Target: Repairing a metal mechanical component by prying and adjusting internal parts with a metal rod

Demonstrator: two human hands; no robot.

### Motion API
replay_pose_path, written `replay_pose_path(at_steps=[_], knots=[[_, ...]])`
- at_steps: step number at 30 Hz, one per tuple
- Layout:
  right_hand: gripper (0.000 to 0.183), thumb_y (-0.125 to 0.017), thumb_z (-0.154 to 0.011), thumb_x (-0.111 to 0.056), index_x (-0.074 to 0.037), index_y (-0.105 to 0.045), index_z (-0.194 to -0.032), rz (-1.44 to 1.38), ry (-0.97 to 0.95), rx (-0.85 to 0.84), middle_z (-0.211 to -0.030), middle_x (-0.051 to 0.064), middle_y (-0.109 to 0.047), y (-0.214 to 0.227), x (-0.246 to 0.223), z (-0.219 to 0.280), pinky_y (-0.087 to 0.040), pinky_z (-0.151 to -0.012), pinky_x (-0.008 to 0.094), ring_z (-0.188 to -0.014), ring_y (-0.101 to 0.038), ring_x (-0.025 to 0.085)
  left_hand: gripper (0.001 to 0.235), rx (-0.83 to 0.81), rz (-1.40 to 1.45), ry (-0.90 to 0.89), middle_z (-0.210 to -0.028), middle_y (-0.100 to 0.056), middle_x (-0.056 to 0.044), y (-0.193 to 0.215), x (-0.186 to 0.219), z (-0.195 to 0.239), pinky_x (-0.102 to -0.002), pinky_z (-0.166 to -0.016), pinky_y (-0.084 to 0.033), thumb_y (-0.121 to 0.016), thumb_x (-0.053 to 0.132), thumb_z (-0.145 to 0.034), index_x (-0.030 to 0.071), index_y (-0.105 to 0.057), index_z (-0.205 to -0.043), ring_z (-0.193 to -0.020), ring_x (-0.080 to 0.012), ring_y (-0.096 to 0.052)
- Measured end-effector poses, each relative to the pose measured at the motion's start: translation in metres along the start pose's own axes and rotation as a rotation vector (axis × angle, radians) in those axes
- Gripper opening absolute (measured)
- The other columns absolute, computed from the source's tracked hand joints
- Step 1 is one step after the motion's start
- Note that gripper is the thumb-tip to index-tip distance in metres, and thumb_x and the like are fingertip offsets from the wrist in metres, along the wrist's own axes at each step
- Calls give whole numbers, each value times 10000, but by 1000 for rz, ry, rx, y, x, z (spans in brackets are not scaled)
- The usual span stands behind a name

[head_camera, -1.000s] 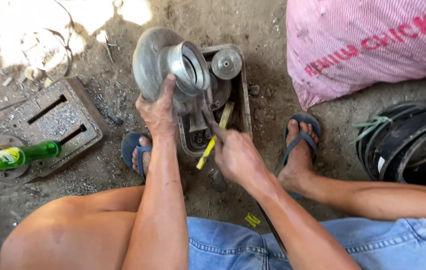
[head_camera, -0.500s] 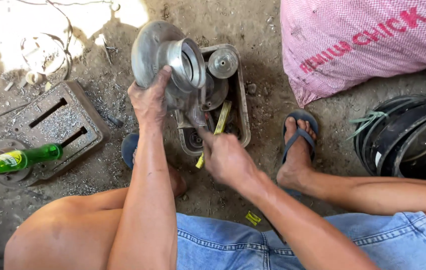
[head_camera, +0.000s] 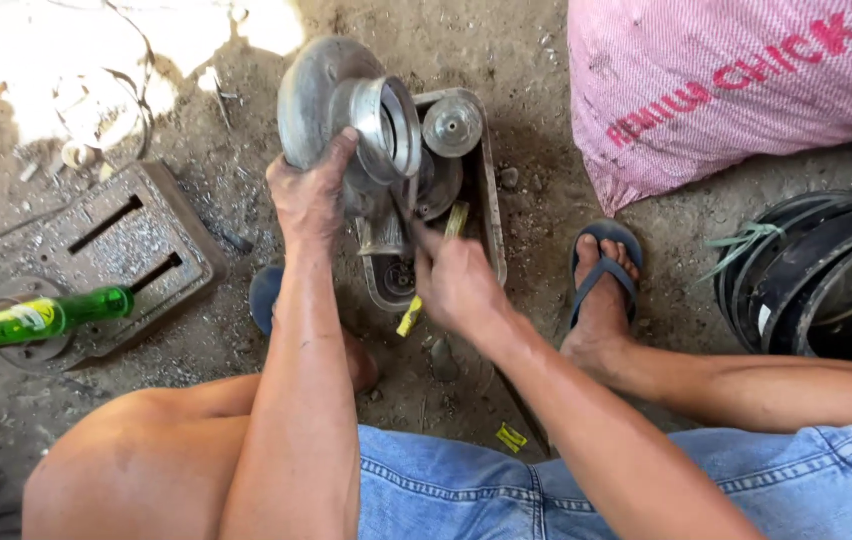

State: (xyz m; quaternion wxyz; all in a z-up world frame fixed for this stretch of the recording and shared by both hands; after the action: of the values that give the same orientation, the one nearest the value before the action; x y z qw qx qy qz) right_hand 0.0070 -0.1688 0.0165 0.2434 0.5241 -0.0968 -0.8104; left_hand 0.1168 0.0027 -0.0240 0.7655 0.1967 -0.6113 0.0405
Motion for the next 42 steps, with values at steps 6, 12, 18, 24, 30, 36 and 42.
replay_pose_path(at_steps=[6,12,18,24,30,36,42], knots=[[379,-505,-956,58,166,-589,-1309,-34,113,65,-1107,408,-667,-3,12,-1,-645,-652,421,-863,-764,417,597,-1,-15,45,-993,-712,-191,2,-10,-2,-501,-951,-494,-899,488,-730,55,-712,-1097,-1022,-341,-690],[365,-496,-965,28,149,-620,-1286,-116,169,-14,-1131,394,-672,-6,13,10,-623,-565,352,-643,-754,257,627,-4,19,74,-1033,-690,-221,11,-15,0,-546,-1009,-475,-879,487,-759,37,-680,-1147,-1052,-375,-656],[368,-499,-959,37,161,-612,-1287,-97,154,-36,-1181,396,-650,-10,21,1,-608,-765,463,-908,-709,409,642,25,-50,83,-1013,-706,-209,16,-15,2,-517,-966,-481,-884,518,-728,54,-711,-1137,-1047,-336,-680],[389,-478,-980,20,137,-577,-1338,-76,60,-64,-1255,385,-620,-14,26,-4,-621,-819,482,-919,-715,402,639,18,14,82,-1045,-693,-235,1,-9,4,-555,-1020,-455,-885,479,-738,38,-687,-1156,-1085,-374,-652],[425,-446,-1008,-44,145,-526,-1380,-246,-49,-19,-1283,375,-614,-19,32,-14,-620,-840,516,-1012,-733,405,713,46,31,85,-1105,-673,-253,3,1,14,-573,-1054,-439,-864,546,-743,36,-666,-1199,-1129,-388,-635],[416,-480,-971,-225,-21,-685,-1270,-302,-272,53,-1209,330,-677,-32,7,5,-498,-1001,588,-1216,-604,495,659,156,115,83,-1142,-689,-230,1,-14,26,-568,-1068,-442,-874,468,-765,55,-662,-1232,-1162,-380,-630],[462,-427,-1000,-172,68,-616,-1346,-465,-188,191,-1261,364,-644,-34,42,-36,-499,-1000,583,-1251,-572,519,659,130,11,10,-1180,-656,-270,-2,-5,39,-606,-1084,-436,-790,480,-844,12,-609,-1272,-1183,-424,-612]])
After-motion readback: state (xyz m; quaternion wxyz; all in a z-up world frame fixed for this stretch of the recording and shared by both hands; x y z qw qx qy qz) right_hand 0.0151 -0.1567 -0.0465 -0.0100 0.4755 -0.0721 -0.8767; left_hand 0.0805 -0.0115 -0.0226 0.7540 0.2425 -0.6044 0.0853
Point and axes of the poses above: each hand's wrist, its own z-axis away from the middle knuckle, its own y-axis out of the back of the hand, x = y × z, the point moved 8 cm from there along -z, towards the middle knuckle
